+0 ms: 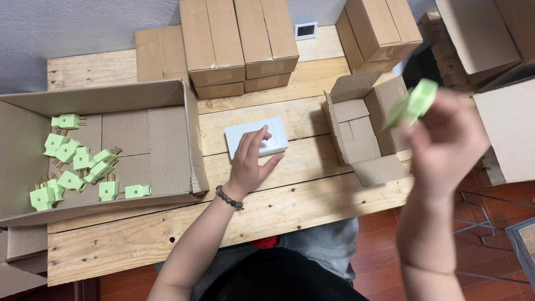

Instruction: The person picks up light green electrical plug adapters from a cardboard box and inserts them into a white wall socket plate. They repeat this process, placing each adapter into the socket and then into a separate box. The person also handles cardboard boxes, closing and opening them during the task.

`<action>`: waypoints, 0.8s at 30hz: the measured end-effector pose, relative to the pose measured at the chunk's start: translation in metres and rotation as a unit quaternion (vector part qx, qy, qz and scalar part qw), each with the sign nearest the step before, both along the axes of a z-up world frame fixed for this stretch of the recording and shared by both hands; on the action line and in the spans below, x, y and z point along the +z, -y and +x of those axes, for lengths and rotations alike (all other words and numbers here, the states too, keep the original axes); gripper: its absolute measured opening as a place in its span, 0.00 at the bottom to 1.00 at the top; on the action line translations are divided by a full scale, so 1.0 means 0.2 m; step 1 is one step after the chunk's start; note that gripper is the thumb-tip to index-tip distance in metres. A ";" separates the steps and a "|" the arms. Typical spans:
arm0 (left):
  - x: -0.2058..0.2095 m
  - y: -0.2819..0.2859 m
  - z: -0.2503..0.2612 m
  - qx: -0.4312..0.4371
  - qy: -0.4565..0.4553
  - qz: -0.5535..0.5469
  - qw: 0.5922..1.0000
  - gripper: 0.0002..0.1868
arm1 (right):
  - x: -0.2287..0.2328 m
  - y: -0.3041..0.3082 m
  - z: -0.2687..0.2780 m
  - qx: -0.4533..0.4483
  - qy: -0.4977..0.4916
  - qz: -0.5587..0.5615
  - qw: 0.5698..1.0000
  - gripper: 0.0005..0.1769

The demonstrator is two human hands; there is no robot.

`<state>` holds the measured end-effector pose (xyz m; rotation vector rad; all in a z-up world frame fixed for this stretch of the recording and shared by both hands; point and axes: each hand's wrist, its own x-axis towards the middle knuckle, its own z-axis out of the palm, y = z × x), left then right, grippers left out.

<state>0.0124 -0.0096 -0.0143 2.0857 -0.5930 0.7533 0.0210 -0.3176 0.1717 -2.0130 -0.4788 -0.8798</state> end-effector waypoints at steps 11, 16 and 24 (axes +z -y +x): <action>0.00 0.03 0.02 0.014 -0.056 -0.006 0.998 0.32 | -0.49 0.19 0.61 -0.161 -0.320 -0.321 0.877 0.18; 0.02 0.03 0.02 0.006 -0.058 -0.009 0.998 0.31 | -0.77 0.20 0.72 -0.197 -0.351 -0.417 0.815 0.23; 0.00 0.03 0.03 0.002 -0.049 -0.034 0.998 0.27 | -0.97 0.27 0.77 -0.190 -0.257 -0.509 0.799 0.17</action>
